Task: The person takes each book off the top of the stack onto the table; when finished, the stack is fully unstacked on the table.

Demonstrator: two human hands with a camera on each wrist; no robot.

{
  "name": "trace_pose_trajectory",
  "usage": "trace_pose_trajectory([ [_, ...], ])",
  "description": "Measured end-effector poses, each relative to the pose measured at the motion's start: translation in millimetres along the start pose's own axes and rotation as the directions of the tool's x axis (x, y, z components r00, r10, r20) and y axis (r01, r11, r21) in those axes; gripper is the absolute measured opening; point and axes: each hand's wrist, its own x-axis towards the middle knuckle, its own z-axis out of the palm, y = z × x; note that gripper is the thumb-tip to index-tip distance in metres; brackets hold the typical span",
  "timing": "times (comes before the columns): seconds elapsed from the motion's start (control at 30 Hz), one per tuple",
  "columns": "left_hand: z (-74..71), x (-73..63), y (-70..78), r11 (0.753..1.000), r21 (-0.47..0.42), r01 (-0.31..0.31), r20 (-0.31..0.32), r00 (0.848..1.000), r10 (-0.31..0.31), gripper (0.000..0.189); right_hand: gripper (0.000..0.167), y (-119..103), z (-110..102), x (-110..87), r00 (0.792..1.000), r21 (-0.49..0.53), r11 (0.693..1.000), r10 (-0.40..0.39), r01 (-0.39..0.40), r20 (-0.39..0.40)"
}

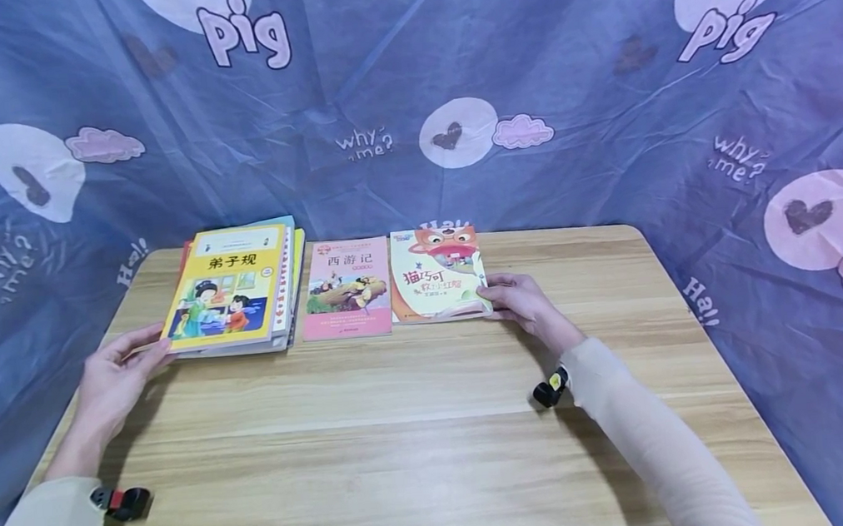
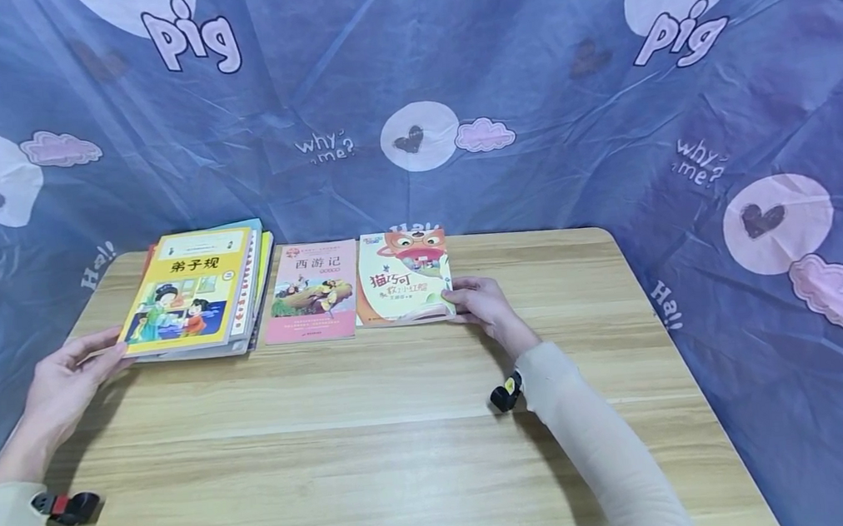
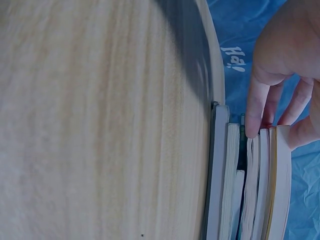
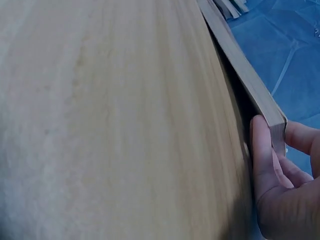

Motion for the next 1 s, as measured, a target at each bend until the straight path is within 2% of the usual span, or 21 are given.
trace_pose_trajectory([
  [0.1, -0.5, -0.1, -0.1, 0.999, 0.032, 0.002, -0.008, 1.000, -0.002, 0.037, 0.058, 0, 0, 1.2, 1.000, -0.054, 0.999, -0.009, 0.008, -0.013],
  [0.2, -0.4, 0.2, -0.7, 0.999, 0.042, 0.002, -0.009, 1.000, -0.002, 0.041, 0.056, 0, 0, 0.2, 0.996, -0.159, 0.986, -0.054, 0.043, -0.068],
  [0.33, 0.5, 0.6, -1.6, 0.999, 0.040, 0.002, -0.009, 1.000, -0.002, 0.045, 0.052, -2, 1, -3.0, 0.977, -0.333, 0.938, -0.156, 0.101, -0.145],
  [0.47, 1.1, 0.6, -1.9, 0.999, 0.044, 0.005, -0.014, 1.000, -0.004, 0.048, 0.049, -2, 4, -7.2, 0.954, -0.454, 0.879, -0.246, 0.146, -0.170],
  [0.73, 2.2, 0.8, -1.5, 1.000, 0.017, 0.000, -0.012, 1.000, 0.000, 0.042, 0.045, -5, 6, -10.7, 0.939, -0.509, 0.845, -0.293, 0.167, -0.179],
  [0.87, 2.4, 2.1, -2.3, 1.000, 0.002, 0.002, -0.008, 1.000, -0.002, 0.042, 0.046, -12, 5, -12.5, 0.922, -0.480, 0.857, -0.322, 0.189, -0.213],
  [1.0, 0.7, 1.8, -3.4, 1.000, 0.004, 0.009, -0.010, 1.000, -0.009, 0.038, 0.048, -21, 16, -16.3, 0.927, -0.408, 0.887, -0.317, 0.216, -0.199],
])
